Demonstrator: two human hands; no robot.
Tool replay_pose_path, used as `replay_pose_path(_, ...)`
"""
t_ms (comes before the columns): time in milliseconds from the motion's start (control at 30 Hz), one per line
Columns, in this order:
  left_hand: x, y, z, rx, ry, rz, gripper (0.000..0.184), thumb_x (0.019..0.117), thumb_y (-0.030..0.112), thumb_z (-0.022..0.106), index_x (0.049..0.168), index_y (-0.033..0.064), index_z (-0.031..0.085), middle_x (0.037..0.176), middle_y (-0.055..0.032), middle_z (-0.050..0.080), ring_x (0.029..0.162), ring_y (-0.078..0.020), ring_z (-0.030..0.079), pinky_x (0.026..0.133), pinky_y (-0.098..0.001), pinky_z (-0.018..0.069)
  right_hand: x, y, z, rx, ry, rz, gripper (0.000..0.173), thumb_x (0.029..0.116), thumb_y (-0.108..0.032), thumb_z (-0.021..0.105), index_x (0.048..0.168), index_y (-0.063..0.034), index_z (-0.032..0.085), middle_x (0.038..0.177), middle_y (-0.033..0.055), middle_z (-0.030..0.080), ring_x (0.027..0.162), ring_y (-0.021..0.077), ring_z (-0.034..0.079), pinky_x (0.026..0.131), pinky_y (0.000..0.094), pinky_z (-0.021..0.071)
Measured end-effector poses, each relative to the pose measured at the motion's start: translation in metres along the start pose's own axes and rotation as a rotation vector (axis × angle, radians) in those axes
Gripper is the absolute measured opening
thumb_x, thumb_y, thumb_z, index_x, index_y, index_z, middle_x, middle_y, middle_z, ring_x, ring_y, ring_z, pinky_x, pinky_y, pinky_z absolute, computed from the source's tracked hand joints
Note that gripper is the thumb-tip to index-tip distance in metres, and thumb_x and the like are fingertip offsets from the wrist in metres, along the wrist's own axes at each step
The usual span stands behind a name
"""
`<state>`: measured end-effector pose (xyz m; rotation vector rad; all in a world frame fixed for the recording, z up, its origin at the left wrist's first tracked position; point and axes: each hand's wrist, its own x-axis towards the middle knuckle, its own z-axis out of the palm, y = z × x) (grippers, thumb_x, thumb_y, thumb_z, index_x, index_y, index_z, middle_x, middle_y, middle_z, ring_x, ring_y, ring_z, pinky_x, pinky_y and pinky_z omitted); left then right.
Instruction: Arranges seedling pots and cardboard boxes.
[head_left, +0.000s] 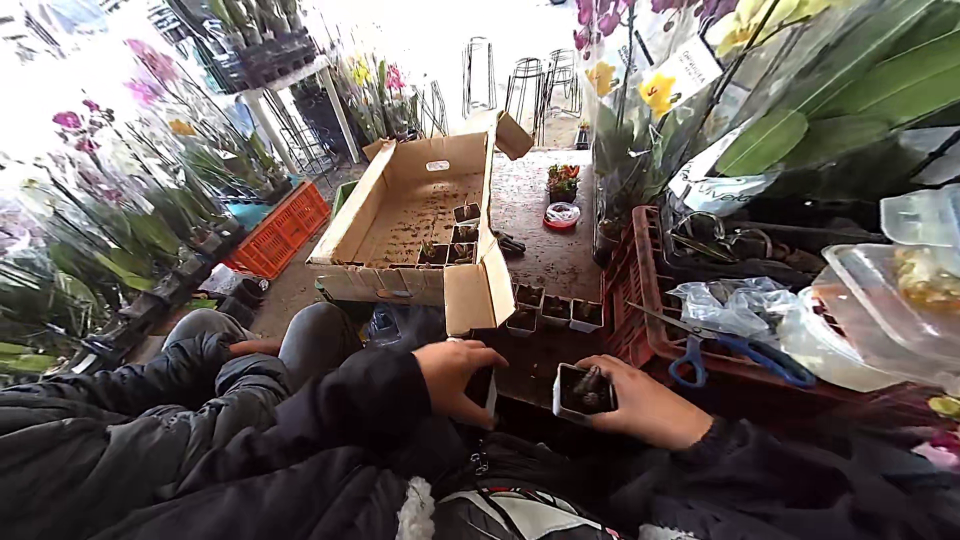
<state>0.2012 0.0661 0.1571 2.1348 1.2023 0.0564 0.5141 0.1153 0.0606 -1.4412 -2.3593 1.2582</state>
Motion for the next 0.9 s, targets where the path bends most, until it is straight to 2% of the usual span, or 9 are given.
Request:
replay_pose_path(167,-0.041,0.0,-0.113,0.159,0.253,0.076,0.068,0.0738,0.029,0.091,0.133,0.0048,0.066,0.123,-0.0147,0.069,0.112,-0.0265,0.067,0.097,-0.0509,0.0561,-0.003,0.018,-0.005,0.007,0.076,0.0,0.075,0.0629,-0.025,0.093,0.13,-0.0083,0.064,0.121,0.0149,0.064,0.11,0.03,0.064,0.093,0.0527,0.0539)
replay_pose_path(233,-0.038,-0.032,-0.149,0.218,0.403,0.086,0.068,0.0745,0.032,0.09,0.133,0.0058,0.066,0.124,-0.0154,0.069,0.11,-0.0275,0.068,0.096,-0.0514,0.0563,-0.001,0.02,-0.005,0.015,0.073,0.004,0.076,0.0638,-0.024,0.093,0.132,-0.0079,0.063,0.123,0.015,0.063,0.111,0.0293,0.063,0.094,0.0519,0.0539)
replay_pose_path(267,-0.029,-0.061,-0.163,0.264,0.467,0.071,0.07,0.0743,0.041,0.089,0.133,0.0108,0.066,0.124,-0.0127,0.07,0.109,-0.0261,0.069,0.093,-0.0506,0.0589,0.0,0.021,-0.005,0.013,0.072,0.006,0.076,0.0637,-0.025,0.093,0.132,-0.0082,0.062,0.122,0.0146,0.063,0.11,0.0287,0.064,0.094,0.0514,0.0543)
replay_pose_path(333,-0.01,-0.092,-0.186,0.256,0.495,-0.091,0.073,0.071,0.037,0.092,0.133,0.0117,0.065,0.124,-0.0178,0.07,0.108,-0.034,0.069,0.093,-0.0584,0.057,0.002,0.024,-0.003,0.005,0.066,0.012,0.077,0.0634,-0.023,0.093,0.132,-0.0081,0.062,0.12,0.0144,0.063,0.108,0.0288,0.064,0.092,0.0513,0.0547)
replay_pose_path(433,0.025,-0.103,-0.208,0.242,0.328,-0.422,0.071,0.0786,0.019,0.092,0.14,0.0053,0.06,0.135,-0.0269,0.061,0.121,-0.0444,0.061,0.105,-0.0643,0.0448,0.006,0.033,-0.001,-0.014,0.081,-0.002,0.076,0.062,-0.021,0.093,0.131,-0.0086,0.063,0.117,0.0127,0.064,0.107,0.0277,0.065,0.091,0.0503,0.0552)
replay_pose_path(567,0.071,-0.192,-0.21,0.435,0.137,-0.417,0.068,0.0781,0.024,0.092,0.136,0.0027,0.064,0.135,-0.0306,0.06,0.132,-0.0484,0.054,0.112,-0.0677,0.0371,0.01,0.039,-0.001,-0.039,0.068,0.036,0.077,0.0616,-0.024,0.094,0.131,-0.0113,0.063,0.119,0.0107,0.064,0.108,0.0264,0.064,0.091,0.0494,0.0555)
replay_pose_path(767,0.107,-0.271,-0.196,0.527,-0.108,-0.483,0.061,0.0794,0.016,0.09,0.133,0.0007,0.066,0.139,-0.0323,0.056,0.134,-0.0496,0.051,0.113,-0.064,0.0389,0.02,0.044,0.003,-0.03,0.094,0.02,0.078,0.0589,-0.03,0.091,0.13,-0.013,0.063,0.118,0.0075,0.064,0.107,0.0223,0.064,0.09,0.0461,0.056)
replay_pose_path(833,0.108,-0.251,-0.19,0.554,-0.203,-0.564,0.058,0.083,0.011,0.086,0.135,-0.0009,0.063,0.142,-0.0328,0.053,0.137,-0.0499,0.048,0.114,-0.0625,0.0382,0.022,0.046,0.003,-0.021,0.105,0.017,0.078,0.0582,-0.031,0.09,0.13,-0.0129,0.064,0.117,0.0071,0.064,0.106,0.0219,0.064,0.089,0.0453,0.0564)
replay_pose_path(900,0.113,-0.172,-0.187,0.579,-0.408,-0.794,0.06,0.0911,0.003,0.077,0.145,-0.0013,0.052,0.153,-0.0315,0.042,0.146,-0.0476,0.037,0.118,-0.0584,0.0327,0.023,0.049,0.005,-0.009,0.116,0.006,0.078,0.0574,-0.031,0.089,0.129,-0.0121,0.064,0.116,0.0073,0.065,0.105,0.0223,0.065,0.088,0.0458,0.0567)
